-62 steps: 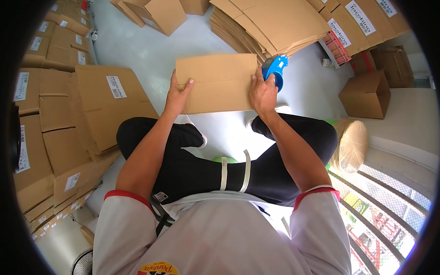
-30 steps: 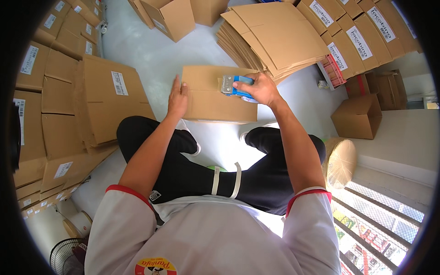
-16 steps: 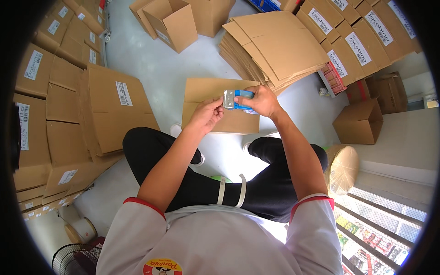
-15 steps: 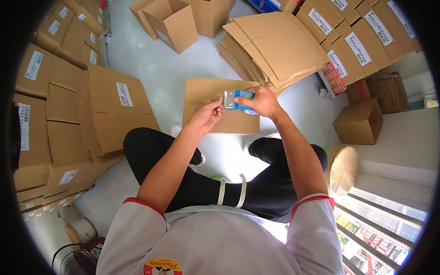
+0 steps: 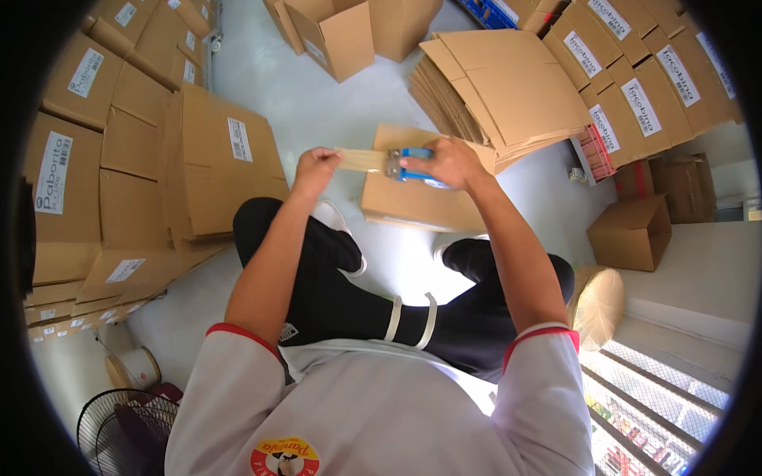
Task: The person assembles cardboard boxes by hand and with a tape dispenser while sitting on the floor.
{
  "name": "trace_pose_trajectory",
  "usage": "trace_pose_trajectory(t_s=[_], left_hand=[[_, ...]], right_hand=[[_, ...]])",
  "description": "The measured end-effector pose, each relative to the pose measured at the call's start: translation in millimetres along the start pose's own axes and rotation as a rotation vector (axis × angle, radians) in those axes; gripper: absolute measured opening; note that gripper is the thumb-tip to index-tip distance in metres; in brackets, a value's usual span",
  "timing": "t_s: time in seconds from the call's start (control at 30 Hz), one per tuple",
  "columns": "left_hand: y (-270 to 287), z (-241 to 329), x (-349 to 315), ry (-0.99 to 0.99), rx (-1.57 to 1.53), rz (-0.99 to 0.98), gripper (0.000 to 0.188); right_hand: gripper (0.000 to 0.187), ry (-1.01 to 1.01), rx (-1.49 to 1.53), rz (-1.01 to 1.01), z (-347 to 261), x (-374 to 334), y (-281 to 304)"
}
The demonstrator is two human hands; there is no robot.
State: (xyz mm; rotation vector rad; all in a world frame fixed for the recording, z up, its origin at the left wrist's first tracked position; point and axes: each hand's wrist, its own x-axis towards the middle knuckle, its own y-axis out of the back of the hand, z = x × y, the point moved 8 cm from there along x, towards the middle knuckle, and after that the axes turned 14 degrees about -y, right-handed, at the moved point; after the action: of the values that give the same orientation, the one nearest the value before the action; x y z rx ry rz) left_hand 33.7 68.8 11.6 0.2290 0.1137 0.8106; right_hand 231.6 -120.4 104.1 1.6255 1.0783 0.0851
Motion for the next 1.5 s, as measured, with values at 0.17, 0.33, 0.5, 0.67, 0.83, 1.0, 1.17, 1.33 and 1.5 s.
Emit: trace_pose_trajectory(t_s=[0.17,0.33,0.5,0.67,0.83,1.0,1.17,1.33,1.5], left_hand=[[4,-28,-18,0.243,-0.284,0.106,0.032],[-16,-19,-23,0.238,-0.337,0.132,0.046],[-8,-10,-8,0.083,-0.189,0.19,0.05],[-8,-18,1,0.047,0.111,0.147,0.084],[-15,-57,-8,0.201,0.301,0.166,0.078],[-6,-35,-16,0.105,0.442,0.335,0.05],[-53,3,0,0.047,0.062,0.008,0.065],[-68,-75,1,0.53,-0.549,-0.232,0.091],[-61,15,30,0.114,-0.257,-0.194,0.098]], right_hand=[[0.085,-0.058,-0.146,0.024,-29,11,-22],[0.071,-0.063,-0.182,0.02,-29,14,-27],[0.067,-0.069,-0.063,0.053,-38,3,-19],[0.068,-0.103,-0.096,0.057,-35,8,-22],[0.076,-0.088,-0.09,0.062,-40,17,-29],[0.079,-0.087,-0.121,0.108,-31,12,-24],[0.081,-0.165,-0.125,-0.031,-31,10,-26],[0.071,-0.052,-0.127,0.052,-59,7,-23],[0.076,-0.142,-0.113,0.065,-30,14,-20]])
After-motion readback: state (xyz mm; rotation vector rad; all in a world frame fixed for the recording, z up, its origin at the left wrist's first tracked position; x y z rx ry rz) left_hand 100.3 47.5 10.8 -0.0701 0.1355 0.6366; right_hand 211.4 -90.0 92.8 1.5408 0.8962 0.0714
